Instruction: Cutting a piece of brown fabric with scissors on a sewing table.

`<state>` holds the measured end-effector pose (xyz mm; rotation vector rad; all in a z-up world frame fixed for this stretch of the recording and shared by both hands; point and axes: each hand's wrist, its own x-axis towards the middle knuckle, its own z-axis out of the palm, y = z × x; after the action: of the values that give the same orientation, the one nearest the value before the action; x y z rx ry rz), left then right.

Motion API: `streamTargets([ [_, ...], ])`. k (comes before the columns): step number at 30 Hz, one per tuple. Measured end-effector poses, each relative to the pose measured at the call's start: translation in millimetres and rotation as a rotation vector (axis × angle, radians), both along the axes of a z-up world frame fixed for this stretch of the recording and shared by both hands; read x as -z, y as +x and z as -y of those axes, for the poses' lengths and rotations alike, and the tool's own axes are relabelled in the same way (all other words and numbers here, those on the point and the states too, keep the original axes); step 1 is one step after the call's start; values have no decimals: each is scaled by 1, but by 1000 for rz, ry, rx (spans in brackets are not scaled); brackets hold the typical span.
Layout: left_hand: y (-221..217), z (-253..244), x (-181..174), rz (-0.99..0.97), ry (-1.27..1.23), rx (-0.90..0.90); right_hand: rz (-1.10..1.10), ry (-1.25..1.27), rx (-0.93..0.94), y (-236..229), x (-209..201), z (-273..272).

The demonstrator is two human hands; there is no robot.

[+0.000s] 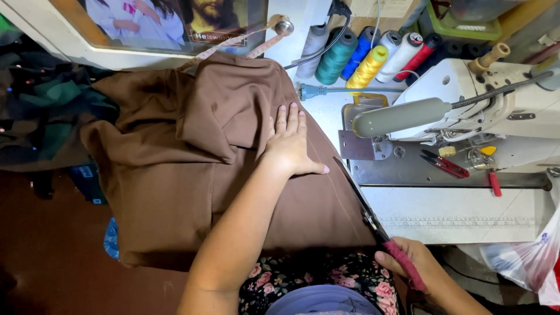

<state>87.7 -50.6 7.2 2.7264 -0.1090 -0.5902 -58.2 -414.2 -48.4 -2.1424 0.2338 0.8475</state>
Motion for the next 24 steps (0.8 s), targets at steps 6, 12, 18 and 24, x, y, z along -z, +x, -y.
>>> streamTargets([
  [6,-1,-1,-2,1,-3,-18,30,2,27,1,-4,-3],
  [12,1,-1,2,7,15,-19,28,0,0,10,-24,-15],
  [18,2,-1,4,2,32,-4,-155,91,106,32,-17,-24],
  [24,1,-1,3,20,27,-6,-84,99,-3,44,-17,-32],
])
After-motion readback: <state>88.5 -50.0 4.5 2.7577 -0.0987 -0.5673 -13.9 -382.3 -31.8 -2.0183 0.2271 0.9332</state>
